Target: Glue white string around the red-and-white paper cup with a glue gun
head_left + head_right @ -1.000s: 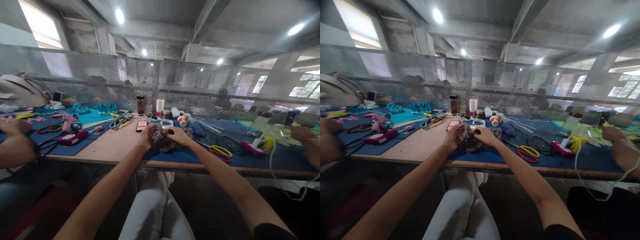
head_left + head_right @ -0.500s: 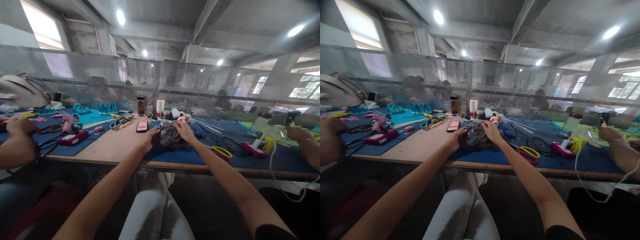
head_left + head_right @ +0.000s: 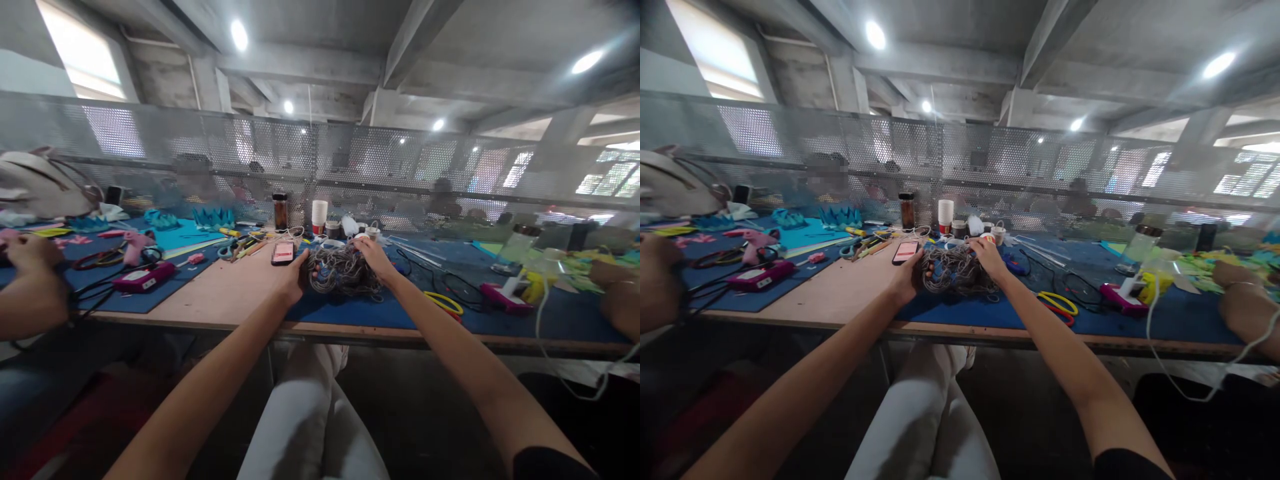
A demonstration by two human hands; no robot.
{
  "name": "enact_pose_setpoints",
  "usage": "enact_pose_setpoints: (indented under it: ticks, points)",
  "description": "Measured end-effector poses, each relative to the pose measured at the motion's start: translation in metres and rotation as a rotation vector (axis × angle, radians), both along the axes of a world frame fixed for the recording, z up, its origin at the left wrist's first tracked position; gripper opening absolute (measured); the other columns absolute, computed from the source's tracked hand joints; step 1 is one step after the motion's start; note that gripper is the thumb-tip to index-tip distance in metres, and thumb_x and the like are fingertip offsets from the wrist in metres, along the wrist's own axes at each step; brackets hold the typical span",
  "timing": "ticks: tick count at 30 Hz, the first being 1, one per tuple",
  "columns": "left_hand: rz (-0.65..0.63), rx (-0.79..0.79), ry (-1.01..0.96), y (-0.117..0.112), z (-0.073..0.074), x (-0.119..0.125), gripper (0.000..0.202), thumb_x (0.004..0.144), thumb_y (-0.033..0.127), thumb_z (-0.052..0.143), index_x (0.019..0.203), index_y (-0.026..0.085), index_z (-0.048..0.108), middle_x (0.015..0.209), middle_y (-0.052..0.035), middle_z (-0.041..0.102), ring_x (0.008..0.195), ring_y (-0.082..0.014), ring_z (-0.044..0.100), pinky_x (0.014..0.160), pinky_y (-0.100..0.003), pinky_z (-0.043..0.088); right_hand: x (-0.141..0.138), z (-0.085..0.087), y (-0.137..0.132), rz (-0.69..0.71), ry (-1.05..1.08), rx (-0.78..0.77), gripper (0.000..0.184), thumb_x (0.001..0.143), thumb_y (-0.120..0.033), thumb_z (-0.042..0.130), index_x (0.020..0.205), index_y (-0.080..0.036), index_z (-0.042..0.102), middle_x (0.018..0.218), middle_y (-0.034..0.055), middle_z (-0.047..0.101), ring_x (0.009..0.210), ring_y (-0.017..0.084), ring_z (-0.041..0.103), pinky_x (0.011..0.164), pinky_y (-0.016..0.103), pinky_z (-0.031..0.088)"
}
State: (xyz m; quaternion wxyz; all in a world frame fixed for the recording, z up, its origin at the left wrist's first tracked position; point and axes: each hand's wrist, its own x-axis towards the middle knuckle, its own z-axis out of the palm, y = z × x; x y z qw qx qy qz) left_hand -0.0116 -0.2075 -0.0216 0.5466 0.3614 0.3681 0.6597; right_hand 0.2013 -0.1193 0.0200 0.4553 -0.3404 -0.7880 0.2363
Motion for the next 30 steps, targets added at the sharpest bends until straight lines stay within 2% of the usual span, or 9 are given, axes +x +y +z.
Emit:
enact_pose_setpoints:
  ticks: [5,10,12,16,18,21,24,27,30]
  points:
    - [0.047,-0.041,-0.109,0.002,0.000,-0.004,0.025,0.079,0.046,0.070,0.083,0.021,0.069,0.066,-0.0044,0.068,0.061,-0.0209,0.063,0.063,-0.036,0.052,0.004,0.001,0.000,0.285,0.123,-0.293,0.040,0.084,-0.031,0.051,0.118,-0.019,0.067,0.102,0.0046,0.073,0.094,0.019,0.066,0.085,0.030,0.051]
    - [0.092,0.001,-0.129,0.003,0.003,-0.006,0.026,0.082,0.044,0.065,0.088,0.019,0.070,0.067,-0.0039,0.068,0.060,-0.0189,0.063,0.063,-0.034,0.052,0.011,-0.004,0.002,0.350,-0.147,-0.205,0.055,0.069,-0.014,0.058,0.124,-0.017,0.063,0.114,0.0076,0.070,0.103,0.020,0.064,0.091,0.032,0.049]
    - [0.171,0.033,-0.061,0.004,0.003,-0.005,0.029,0.081,0.045,0.064,0.090,0.018,0.070,0.070,-0.0053,0.069,0.063,-0.0198,0.064,0.063,-0.034,0.053,0.011,-0.011,0.001,0.301,-0.282,-0.091,0.056,0.069,-0.012,0.060,0.124,-0.017,0.063,0.118,0.0087,0.070,0.104,0.022,0.064,0.093,0.033,0.048]
    - [0.374,0.075,0.107,0.008,-0.001,-0.005,0.031,0.079,0.043,0.062,0.092,0.016,0.069,0.076,-0.0054,0.071,0.069,-0.0204,0.066,0.063,-0.032,0.052,0.006,-0.028,-0.002,0.063,-0.465,0.123,0.043,0.067,-0.012,0.067,0.109,-0.020,0.071,0.112,0.0077,0.072,0.104,0.028,0.064,0.094,0.037,0.047]
    - [0.446,0.077,0.154,0.008,-0.004,-0.007,0.030,0.078,0.043,0.063,0.090,0.016,0.068,0.079,-0.0047,0.070,0.073,-0.0210,0.066,0.065,-0.032,0.052,0.004,-0.032,-0.003,-0.020,-0.449,0.150,0.034,0.071,-0.013,0.065,0.103,-0.020,0.072,0.108,0.0085,0.073,0.104,0.029,0.065,0.093,0.038,0.047]
    - [0.565,0.098,0.267,0.004,-0.004,-0.013,0.026,0.076,0.040,0.066,0.085,0.016,0.067,0.085,-0.0046,0.068,0.087,-0.0233,0.064,0.077,-0.034,0.051,0.004,-0.027,-0.003,-0.087,-0.373,0.167,0.029,0.080,-0.017,0.061,0.107,-0.019,0.071,0.109,0.0092,0.073,0.103,0.027,0.065,0.093,0.036,0.047]
    - [0.653,0.196,0.408,-0.006,0.004,-0.010,0.032,0.071,0.032,0.074,0.100,0.020,0.066,0.110,-0.0050,0.066,0.109,-0.0238,0.059,0.096,-0.035,0.044,0.006,-0.017,-0.006,-0.112,-0.311,0.177,0.028,0.085,-0.021,0.060,0.112,-0.019,0.069,0.108,0.0084,0.073,0.102,0.026,0.067,0.092,0.035,0.048]
    - [0.568,0.418,0.750,-0.010,0.015,0.006,0.048,0.072,0.031,0.077,0.117,0.022,0.063,0.127,-0.0081,0.062,0.123,-0.0256,0.052,0.107,-0.038,0.036,0.002,-0.009,-0.012,-0.075,-0.268,0.193,0.026,0.087,-0.022,0.061,0.111,-0.019,0.070,0.108,0.0074,0.074,0.101,0.025,0.068,0.091,0.033,0.048]
    - [0.290,0.455,0.883,-0.004,0.021,0.023,0.052,0.066,0.031,0.081,0.115,0.021,0.067,0.108,-0.0061,0.071,0.108,-0.0265,0.060,0.099,-0.037,0.040,-0.005,-0.003,-0.018,-0.010,-0.216,0.205,0.023,0.087,-0.023,0.062,0.108,-0.018,0.071,0.104,0.0070,0.075,0.097,0.024,0.068,0.088,0.032,0.049]
